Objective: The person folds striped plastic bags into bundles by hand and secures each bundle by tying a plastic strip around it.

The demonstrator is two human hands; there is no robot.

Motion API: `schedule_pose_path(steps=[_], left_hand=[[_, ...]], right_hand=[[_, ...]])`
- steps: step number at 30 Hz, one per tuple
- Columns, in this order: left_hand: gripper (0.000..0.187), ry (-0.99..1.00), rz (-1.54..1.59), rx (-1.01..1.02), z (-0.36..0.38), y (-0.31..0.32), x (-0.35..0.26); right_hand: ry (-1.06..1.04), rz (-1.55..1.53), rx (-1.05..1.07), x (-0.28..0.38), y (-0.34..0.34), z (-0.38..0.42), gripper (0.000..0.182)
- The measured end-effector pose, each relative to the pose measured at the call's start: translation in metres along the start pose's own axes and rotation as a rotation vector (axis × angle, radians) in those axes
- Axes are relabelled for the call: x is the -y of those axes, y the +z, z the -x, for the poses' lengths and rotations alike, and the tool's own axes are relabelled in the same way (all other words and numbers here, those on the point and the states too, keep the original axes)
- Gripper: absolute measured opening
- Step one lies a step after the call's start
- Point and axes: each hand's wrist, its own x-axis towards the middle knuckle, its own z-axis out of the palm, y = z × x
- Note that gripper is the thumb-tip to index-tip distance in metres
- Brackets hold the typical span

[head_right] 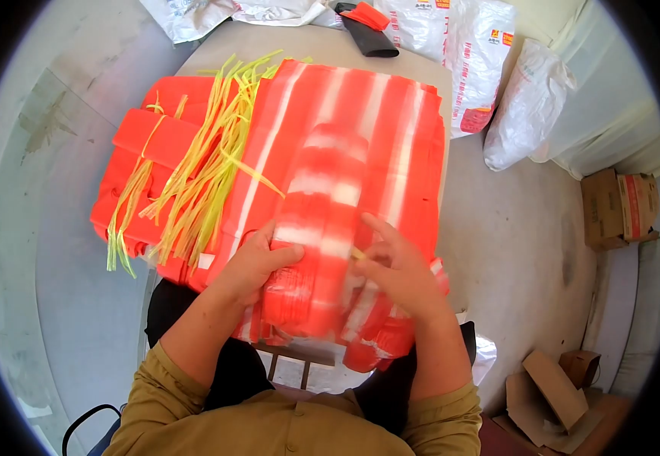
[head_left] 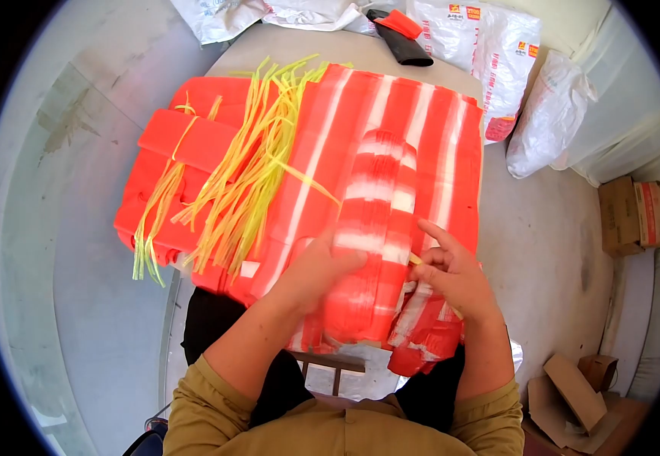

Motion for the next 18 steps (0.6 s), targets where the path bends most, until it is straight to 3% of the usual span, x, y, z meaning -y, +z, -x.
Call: schedule_pose_path(steps=[4, 8, 13, 16, 18], left_hand=[[0.069, 0.187, -0.511, -0.11, 0.002, 0.005, -0.004], [0.073, 0.278, -0.569, -0.116, -0.007, -0.005, 0.011], [0.065, 0.371, -0.623, -0.159, -0.009, -0.011, 0.018], [0.054, 0.242, -0.756, -0.226, 0.006, -0.011, -0.011], [0.042, 0.492, -1.07, -0.306, 0.007, -0.024, -0.017]], right_hand=[[0.058, 0.298, -0.145, 0.012, -0.023, 0.01, 0.04], [0.058, 0.298, -0.193, 0.016, -0.044, 0.015, 0.023], [-0.021, -0.114, -0.168, 0.019, -0.052, 0.017, 0.021], [-0.038, -0.245, -0.104, 0.016, -0.053, 0.016, 0.023], [-0.051, -0.222, -0.062, 0.014, -0.051, 0.014, 0.025]])
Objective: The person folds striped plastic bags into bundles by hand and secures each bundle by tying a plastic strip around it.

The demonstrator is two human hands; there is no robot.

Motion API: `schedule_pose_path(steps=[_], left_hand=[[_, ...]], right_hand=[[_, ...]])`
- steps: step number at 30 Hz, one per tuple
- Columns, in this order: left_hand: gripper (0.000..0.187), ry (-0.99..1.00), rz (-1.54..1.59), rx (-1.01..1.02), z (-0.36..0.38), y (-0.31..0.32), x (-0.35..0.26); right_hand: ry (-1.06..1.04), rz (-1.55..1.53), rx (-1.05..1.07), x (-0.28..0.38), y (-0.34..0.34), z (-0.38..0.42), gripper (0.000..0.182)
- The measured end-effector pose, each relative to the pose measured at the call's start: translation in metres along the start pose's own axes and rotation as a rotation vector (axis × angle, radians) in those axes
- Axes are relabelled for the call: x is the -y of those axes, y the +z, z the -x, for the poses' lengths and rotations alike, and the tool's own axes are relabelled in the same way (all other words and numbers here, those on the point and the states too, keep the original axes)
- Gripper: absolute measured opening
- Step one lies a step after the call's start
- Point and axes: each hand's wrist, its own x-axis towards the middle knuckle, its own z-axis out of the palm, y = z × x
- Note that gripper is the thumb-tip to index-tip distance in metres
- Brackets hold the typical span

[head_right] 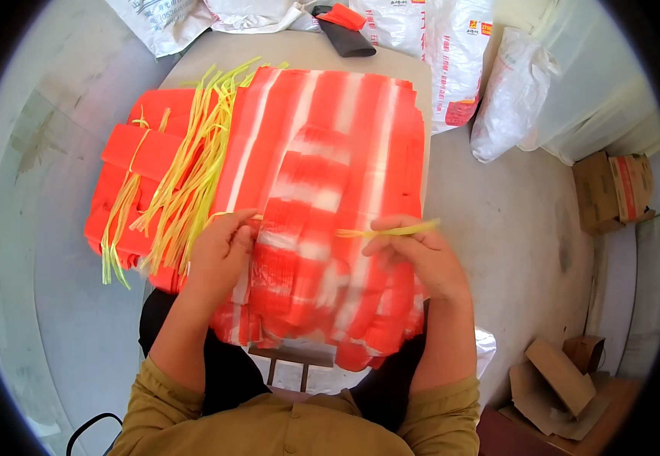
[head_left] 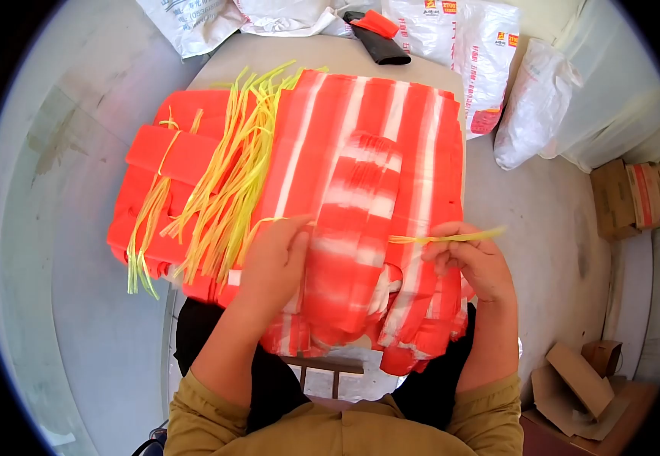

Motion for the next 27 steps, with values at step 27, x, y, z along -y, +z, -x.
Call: schedule_pose_path(steps=[27], left_hand=[[0.018, -0.115, 0.647, 0.095, -0.012, -0.005, 0.009]], right_hand=[[-0.086, 0.132, -0.223, -0.017, 0.032, -0.027, 0.042]])
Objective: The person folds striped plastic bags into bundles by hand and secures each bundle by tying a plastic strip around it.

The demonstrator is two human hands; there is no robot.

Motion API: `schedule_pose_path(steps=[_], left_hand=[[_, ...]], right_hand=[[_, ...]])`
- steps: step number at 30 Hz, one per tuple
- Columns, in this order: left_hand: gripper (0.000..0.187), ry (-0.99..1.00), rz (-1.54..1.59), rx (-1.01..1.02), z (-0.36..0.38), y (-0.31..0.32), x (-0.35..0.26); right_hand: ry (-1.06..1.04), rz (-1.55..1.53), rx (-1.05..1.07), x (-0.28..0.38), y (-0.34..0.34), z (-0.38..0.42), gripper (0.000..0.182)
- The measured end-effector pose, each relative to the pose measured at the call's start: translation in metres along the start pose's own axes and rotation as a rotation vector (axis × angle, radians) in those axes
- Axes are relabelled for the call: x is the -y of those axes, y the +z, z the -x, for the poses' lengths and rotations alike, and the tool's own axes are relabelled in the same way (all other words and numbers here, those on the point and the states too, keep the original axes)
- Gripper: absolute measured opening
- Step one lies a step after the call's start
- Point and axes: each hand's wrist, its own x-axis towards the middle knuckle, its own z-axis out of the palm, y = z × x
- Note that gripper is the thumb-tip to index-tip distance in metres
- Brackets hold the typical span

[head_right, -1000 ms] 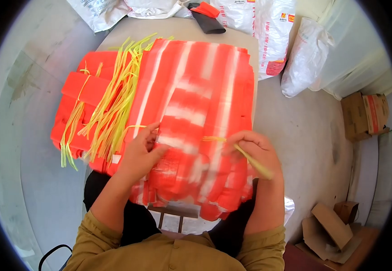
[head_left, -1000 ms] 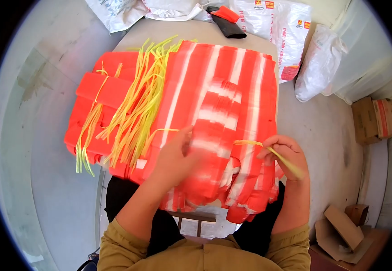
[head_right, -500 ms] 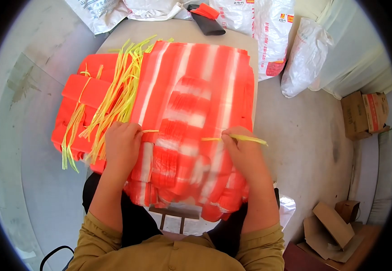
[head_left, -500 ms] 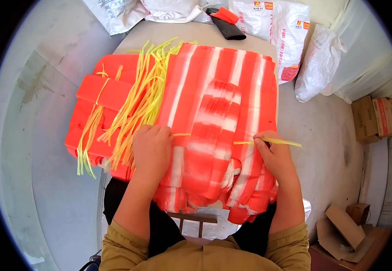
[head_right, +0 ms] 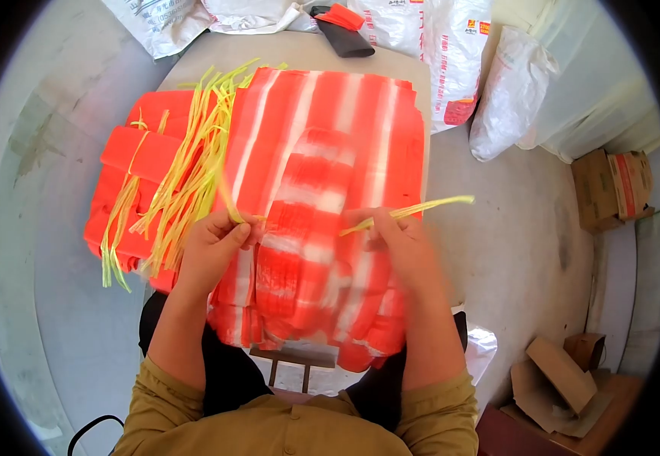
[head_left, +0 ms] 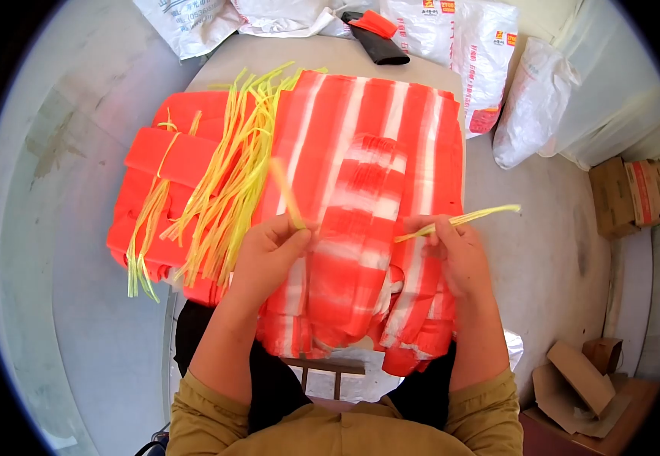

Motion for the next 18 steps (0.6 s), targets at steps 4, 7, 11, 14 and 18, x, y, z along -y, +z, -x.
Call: schedule_pose_path(steps=[4, 7, 11, 14, 18], left_hand=[[0.017, 0.019, -0.097, -0.018, 0.005, 0.006, -0.002], [0.017, 0.02, -0.145, 0.064, 0.008, 0.006, 0.003], [0.015, -0.096, -0.033, 0.206, 0.015, 0.012, -0.007], [0.015, 0.047, -0.189, 0.205, 0.015, 0.015, -0.005], [0.023, 0.523, -0.531, 0.081, 0.012, 0.022, 0.002]], right_hand=[[0.013, -0.422, 0.02, -0.01, 0.021, -0.004, 0.038], [-0.097, -0.448, -0.04, -0.011, 0.025, -0.008, 0.034], [-0.117, -0.262, -0.06, -0.005, 0.037, -0.008, 0.025], [-0.152, -0.042, 0.037, 0.0, 0.045, -0.003, 0.016], [-0.443, 0.261, 0.043, -0.001, 0.056, 0.0, 0.017]])
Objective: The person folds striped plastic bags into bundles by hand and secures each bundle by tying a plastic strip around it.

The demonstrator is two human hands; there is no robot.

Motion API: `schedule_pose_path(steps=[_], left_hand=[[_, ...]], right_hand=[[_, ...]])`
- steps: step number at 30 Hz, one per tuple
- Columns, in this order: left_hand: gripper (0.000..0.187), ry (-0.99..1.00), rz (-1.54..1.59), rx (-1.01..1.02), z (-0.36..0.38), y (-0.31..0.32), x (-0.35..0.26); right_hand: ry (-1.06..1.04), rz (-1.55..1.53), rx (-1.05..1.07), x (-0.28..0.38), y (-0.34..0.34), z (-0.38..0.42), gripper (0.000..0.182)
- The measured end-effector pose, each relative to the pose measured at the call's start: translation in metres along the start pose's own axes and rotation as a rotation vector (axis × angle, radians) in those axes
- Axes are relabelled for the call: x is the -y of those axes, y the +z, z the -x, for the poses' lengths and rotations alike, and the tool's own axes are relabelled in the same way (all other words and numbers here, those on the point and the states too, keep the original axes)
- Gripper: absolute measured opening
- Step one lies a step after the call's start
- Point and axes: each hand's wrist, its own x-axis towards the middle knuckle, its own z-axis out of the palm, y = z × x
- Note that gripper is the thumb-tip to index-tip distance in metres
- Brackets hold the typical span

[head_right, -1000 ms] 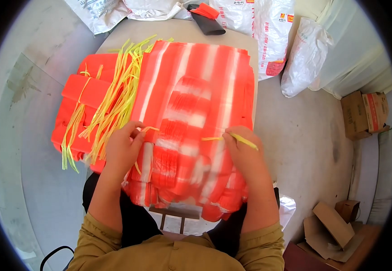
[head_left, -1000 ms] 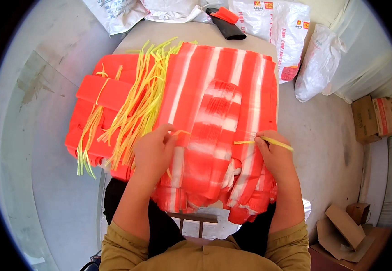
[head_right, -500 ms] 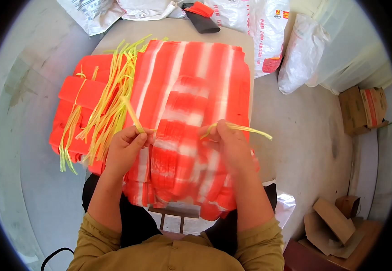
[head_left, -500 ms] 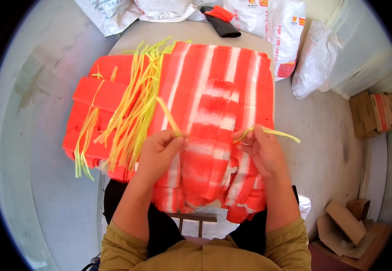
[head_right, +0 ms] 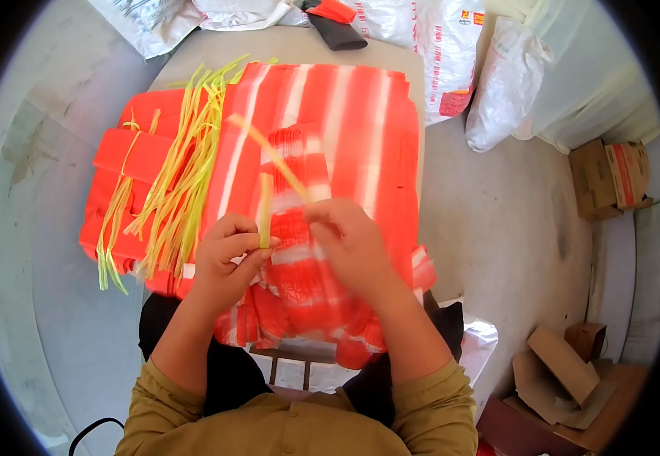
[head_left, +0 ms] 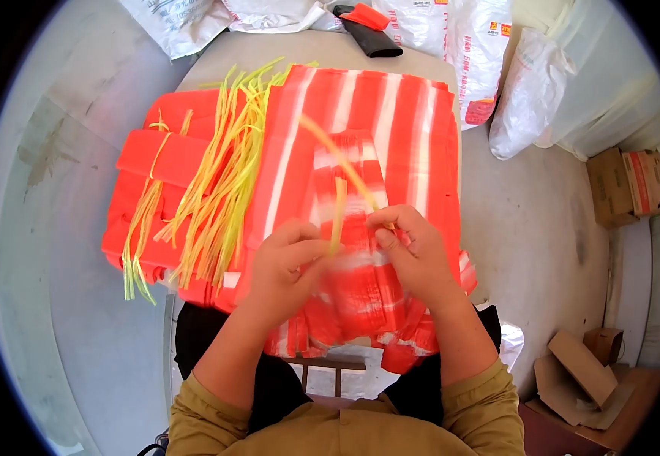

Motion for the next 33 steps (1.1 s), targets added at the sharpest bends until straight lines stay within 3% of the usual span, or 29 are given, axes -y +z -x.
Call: schedule_pose_path(steps=[4, 11, 17, 20, 28, 33], left_hand=[[0.029, 0.174, -0.231, -0.131, -0.002, 0.01, -0.008], [0.013, 0.198, -0.256, -0.102, -0.013, 0.015, -0.011], [0.012, 0.164, -0.351, -0.099, -0.011, 0.016, -0.011], [0.016, 0.21, -0.388, -0.089, -0.01, 0.02, -0.01], [0.022, 0.314, -0.35, -0.12, -0.01, 0.019, -0.017], [0.019, 0.126, -0.178, -0.128, -0.012, 0.021, -0.015]], right_hand=[[-0.264, 0.237, 0.054, 0.0, 0.008, -0.004, 0.017], [-0.379, 0.284, 0.075, 0.0, 0.012, -0.003, 0.016], [-0.698, 0.546, 0.018, 0.006, 0.013, -0.004, 0.033], [-0.705, 0.616, -0.036, 0.008, 0.015, -0.001, 0.042], [-0.431, 0.503, 0.047, 0.004, 0.009, 0.002, 0.014], [-0.433, 0.397, 0.121, 0.011, 0.004, -0.004, 0.006]])
